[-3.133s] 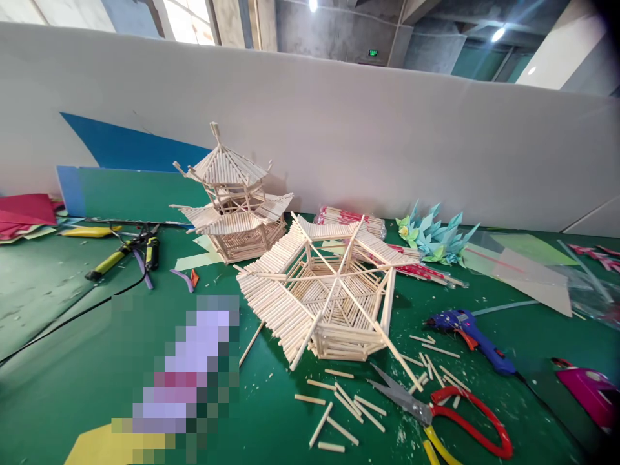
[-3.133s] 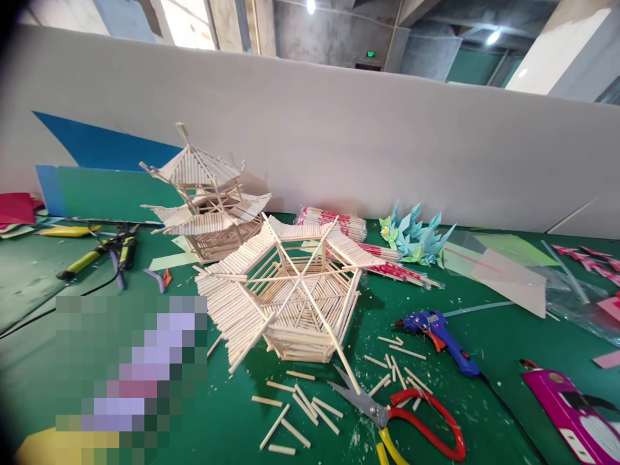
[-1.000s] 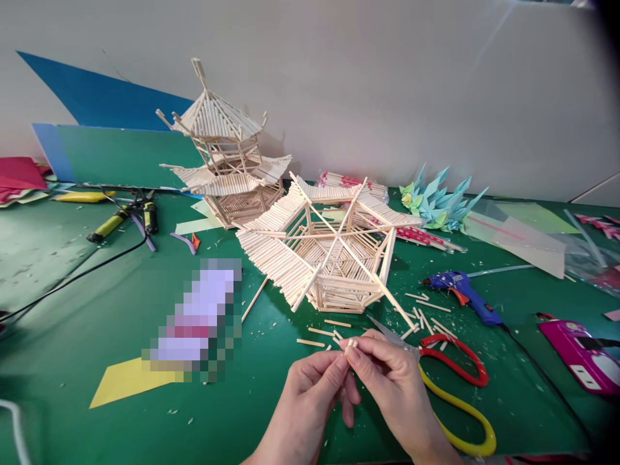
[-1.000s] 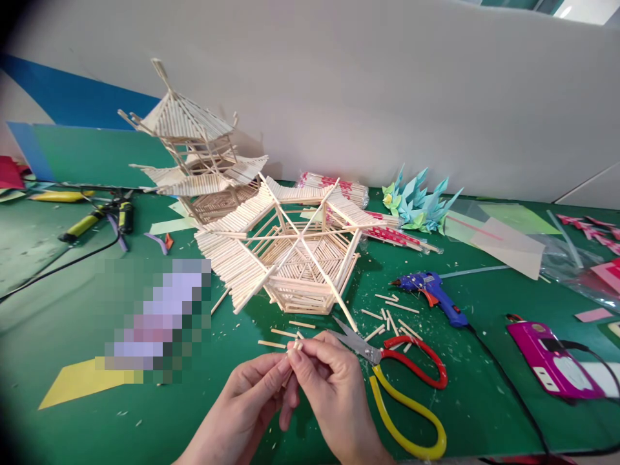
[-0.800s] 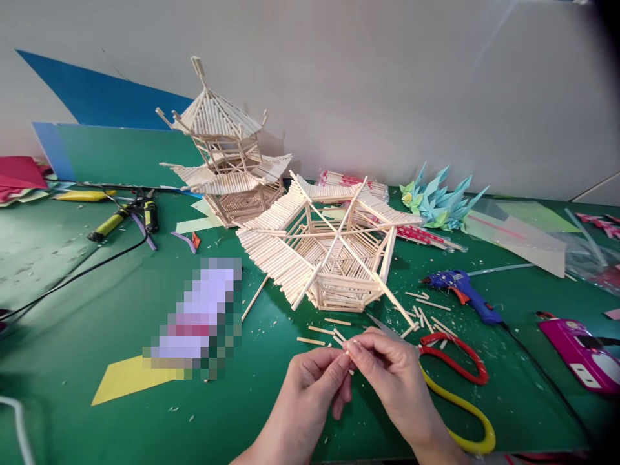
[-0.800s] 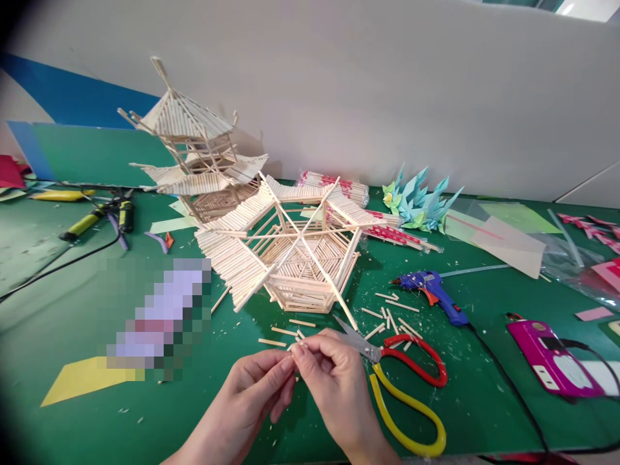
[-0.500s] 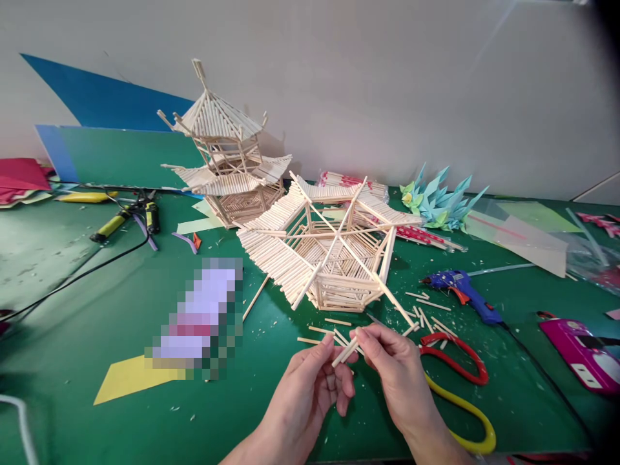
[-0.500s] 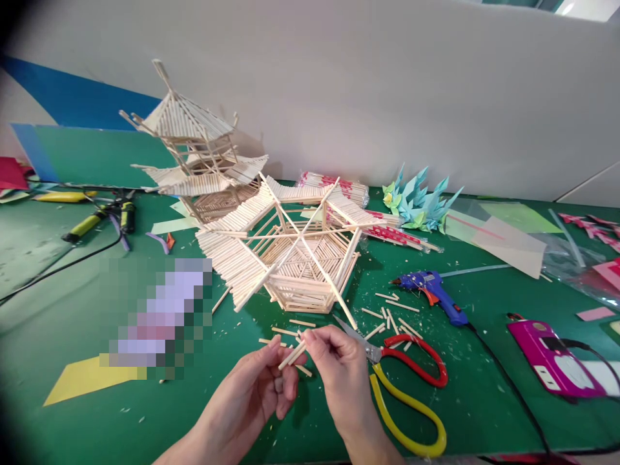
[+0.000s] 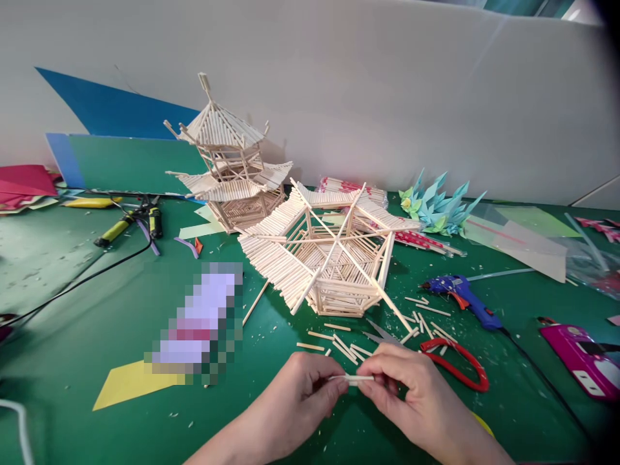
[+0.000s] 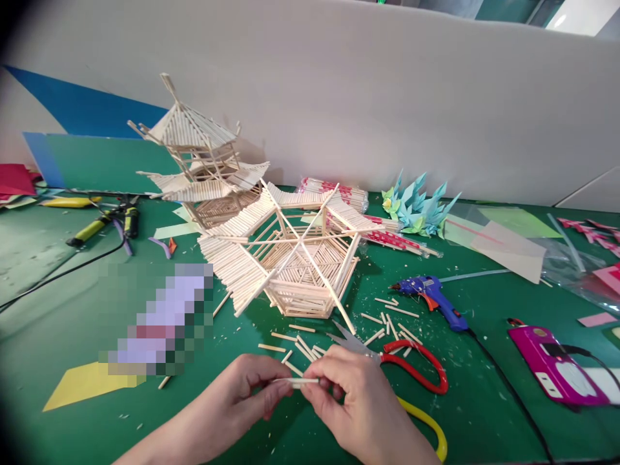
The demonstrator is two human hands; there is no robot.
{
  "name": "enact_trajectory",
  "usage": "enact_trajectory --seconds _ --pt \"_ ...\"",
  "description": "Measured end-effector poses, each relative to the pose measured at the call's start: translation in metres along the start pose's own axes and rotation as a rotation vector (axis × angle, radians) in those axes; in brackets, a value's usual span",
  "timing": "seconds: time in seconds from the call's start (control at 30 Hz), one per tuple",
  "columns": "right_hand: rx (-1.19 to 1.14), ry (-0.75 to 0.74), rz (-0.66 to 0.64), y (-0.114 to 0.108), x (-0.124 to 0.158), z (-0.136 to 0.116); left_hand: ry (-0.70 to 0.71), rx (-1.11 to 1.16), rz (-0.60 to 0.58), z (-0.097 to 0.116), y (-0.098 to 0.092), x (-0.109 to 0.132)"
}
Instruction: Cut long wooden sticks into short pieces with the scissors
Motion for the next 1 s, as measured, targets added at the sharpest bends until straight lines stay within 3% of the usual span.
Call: enact_trajectory --seconds 0.1,0.17,0.23,0.33,0.47,0.6,0.67,0.8,0.9,1.0 --pt "-0.013 -0.023 -0.008 0.000 0.003 -0.001 0.001 -0.048 0.001 0.006 -0.008 0.000" --pt "-0.110 -0.001 0.073 0.006 0.002 0.002 0.004 0.081 0.032 0.006 -0.009 -0.002" --pt "-0.301 0.068 0.184 0.015 0.000 0.008 0.002 0.299 0.133 0.004 -0.005 -0.004" --pt "-0.645 0.161 0.296 0.034 -0.004 0.014 0.025 0.535 0.388 -0.003 0.005 -0.009" --pt "-0.897 0.178 0.342 0.056 -0.011 0.012 0.147 0.482 0.550 -0.006 0.021 -0.014" --pt "-0.923 0.214 0.412 0.066 -0.013 0.005 0.172 0.466 0.648 -0.006 0.027 -0.017" --pt "-0.894 0.228 0.447 0.067 -0.013 0.004 0.157 0.473 0.652 -0.006 0.027 -0.018" --pt "-0.806 0.220 0.371 0.057 -0.011 0.009 0.107 0.481 0.625 -0.006 0.020 -0.018" --pt "-0.710 0.227 0.408 0.036 -0.011 0.014 -0.005 0.546 0.504 -0.009 0.014 -0.016" --pt "-0.682 0.191 0.229 0.020 -0.015 0.011 -0.098 0.645 0.342 -0.009 0.014 -0.014"
Point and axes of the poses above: each hand's wrist, its own x-axis away from the middle knuckle, its own y-axis out of the palm, z = x × y, the point moved 2 cm from there along -x, towards the middle knuckle, and after that the axes turned 8 degrees about y, right-handed, at the moved point
